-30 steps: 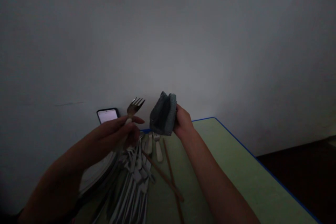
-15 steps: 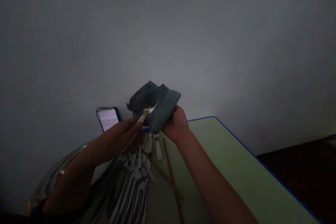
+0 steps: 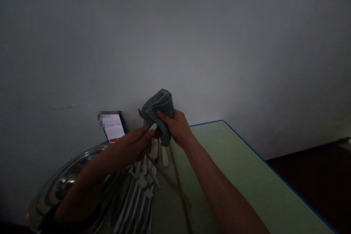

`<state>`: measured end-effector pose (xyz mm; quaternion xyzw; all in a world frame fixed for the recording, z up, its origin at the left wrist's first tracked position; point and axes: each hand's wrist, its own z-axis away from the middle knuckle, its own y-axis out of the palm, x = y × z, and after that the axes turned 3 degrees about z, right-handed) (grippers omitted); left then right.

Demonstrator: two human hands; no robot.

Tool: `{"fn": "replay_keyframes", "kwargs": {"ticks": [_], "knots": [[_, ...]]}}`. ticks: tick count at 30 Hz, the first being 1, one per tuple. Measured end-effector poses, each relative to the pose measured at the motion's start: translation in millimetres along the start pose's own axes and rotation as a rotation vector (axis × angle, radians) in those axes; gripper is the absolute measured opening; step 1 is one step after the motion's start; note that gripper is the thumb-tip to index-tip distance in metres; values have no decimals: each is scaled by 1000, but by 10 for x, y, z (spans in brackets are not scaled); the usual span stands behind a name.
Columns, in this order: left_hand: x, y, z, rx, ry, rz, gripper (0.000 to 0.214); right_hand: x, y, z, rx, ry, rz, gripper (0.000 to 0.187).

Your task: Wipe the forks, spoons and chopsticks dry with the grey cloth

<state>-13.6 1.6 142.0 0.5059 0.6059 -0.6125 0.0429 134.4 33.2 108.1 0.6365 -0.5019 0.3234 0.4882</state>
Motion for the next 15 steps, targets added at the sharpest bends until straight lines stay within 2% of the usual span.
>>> {"fn": "replay_keyframes", "kwargs": {"ticks": [4,7,10,15], "knots": [[-74,-17,8,53,-85,138,32,34,-52,-10,-191,-229,500,41],[-129,-30,-2,90,-119,199,35,86,-44,7,-298,-319,713,45],[-127,-19,-31,40,-103,163,34,107,9,29,-289,-299,689,42],[-14,31,-57,-83,-61,22,33,64,98,41,-133,-183,455,31]]}}
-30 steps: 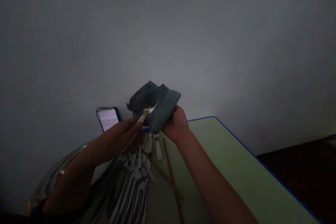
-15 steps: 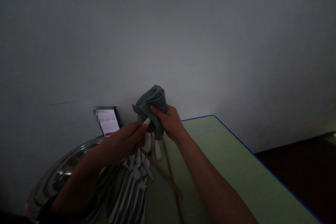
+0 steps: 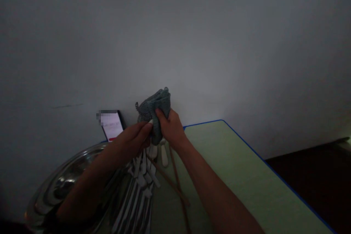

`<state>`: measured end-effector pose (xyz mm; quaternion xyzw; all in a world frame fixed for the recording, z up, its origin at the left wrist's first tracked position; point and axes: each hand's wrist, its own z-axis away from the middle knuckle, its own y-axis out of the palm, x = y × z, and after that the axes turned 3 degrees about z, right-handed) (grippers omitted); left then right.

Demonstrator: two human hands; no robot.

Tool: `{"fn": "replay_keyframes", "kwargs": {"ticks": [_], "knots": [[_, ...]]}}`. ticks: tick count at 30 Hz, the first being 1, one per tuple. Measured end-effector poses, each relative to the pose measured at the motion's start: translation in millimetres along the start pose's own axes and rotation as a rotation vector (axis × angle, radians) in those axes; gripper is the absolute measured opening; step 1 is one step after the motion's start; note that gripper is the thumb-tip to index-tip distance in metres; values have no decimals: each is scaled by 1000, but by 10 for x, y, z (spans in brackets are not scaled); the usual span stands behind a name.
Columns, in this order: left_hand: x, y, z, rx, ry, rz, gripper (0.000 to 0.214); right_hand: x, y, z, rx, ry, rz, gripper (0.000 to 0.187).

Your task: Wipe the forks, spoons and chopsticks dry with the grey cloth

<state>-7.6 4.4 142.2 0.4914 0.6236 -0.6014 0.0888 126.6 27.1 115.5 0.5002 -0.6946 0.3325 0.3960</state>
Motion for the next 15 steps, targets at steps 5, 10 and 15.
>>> {"fn": "replay_keyframes", "kwargs": {"ticks": [5,10,15], "knots": [[16,-12,20,67,2,-85,30,-13,6,-5,-23,-4,149,38],[-50,-74,46,100,51,-165,30,-56,-120,-80,-172,-52,246,41],[-77,-309,133,93,-3,-230,34,-268,-394,-237,-241,70,280,46]]}}
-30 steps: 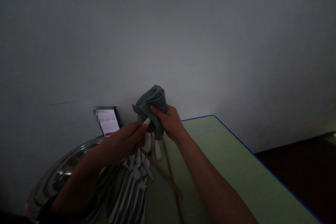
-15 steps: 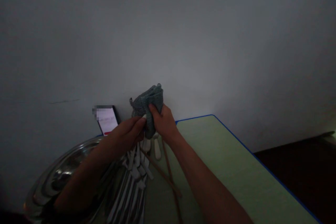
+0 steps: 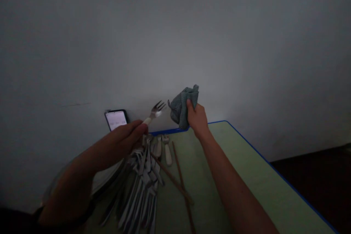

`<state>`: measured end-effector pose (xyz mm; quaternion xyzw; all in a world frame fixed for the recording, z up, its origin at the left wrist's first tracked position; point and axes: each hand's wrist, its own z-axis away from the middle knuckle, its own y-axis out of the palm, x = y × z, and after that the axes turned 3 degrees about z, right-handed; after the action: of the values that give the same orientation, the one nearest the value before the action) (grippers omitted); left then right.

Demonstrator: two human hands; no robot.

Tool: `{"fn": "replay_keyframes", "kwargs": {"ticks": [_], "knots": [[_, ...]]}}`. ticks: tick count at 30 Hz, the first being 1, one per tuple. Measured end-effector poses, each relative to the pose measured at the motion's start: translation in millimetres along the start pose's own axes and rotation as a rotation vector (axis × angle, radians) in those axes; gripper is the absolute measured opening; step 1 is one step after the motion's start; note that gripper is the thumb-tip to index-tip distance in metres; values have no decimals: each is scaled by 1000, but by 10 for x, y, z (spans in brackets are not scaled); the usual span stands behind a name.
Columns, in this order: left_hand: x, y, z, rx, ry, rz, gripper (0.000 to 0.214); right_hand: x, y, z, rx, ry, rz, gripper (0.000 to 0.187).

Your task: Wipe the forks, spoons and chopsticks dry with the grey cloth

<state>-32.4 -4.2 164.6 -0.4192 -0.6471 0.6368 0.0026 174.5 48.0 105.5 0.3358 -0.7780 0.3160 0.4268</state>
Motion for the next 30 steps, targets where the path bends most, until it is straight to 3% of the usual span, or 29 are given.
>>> {"fn": "replay_keyframes", "kwargs": {"ticks": [2,5,6,9,12,15,18,20,22,25,28,30], "knots": [[23,-88,17,-12,-20,4,34,-120,-12,11,192,47,47,46],[56,-125,-13,6,-11,-17,36,-268,17,179,644,96,87,46],[69,-108,-35,4,6,-37,36,-299,21,255,722,63,100,44],[126,22,-117,-10,73,-99,36,-299,-16,478,563,-13,71,52],[180,221,-201,85,98,-112,41,-181,-66,670,637,-56,-137,47],[184,427,-256,190,124,-102,40,-80,-37,841,592,68,-292,40],[139,580,-263,194,131,-109,34,-85,33,963,517,326,-596,34],[104,646,-245,281,189,-63,29,-148,35,975,461,457,-753,32],[85,700,-225,403,238,-14,29,-260,-43,897,396,474,-765,32],[107,790,-214,451,206,-46,33,-533,-331,606,307,344,-408,36],[183,895,-248,398,169,-179,34,-877,-727,260,275,92,578,40],[243,955,-291,338,126,-316,29,-1080,-947,129,261,89,780,33]]}}
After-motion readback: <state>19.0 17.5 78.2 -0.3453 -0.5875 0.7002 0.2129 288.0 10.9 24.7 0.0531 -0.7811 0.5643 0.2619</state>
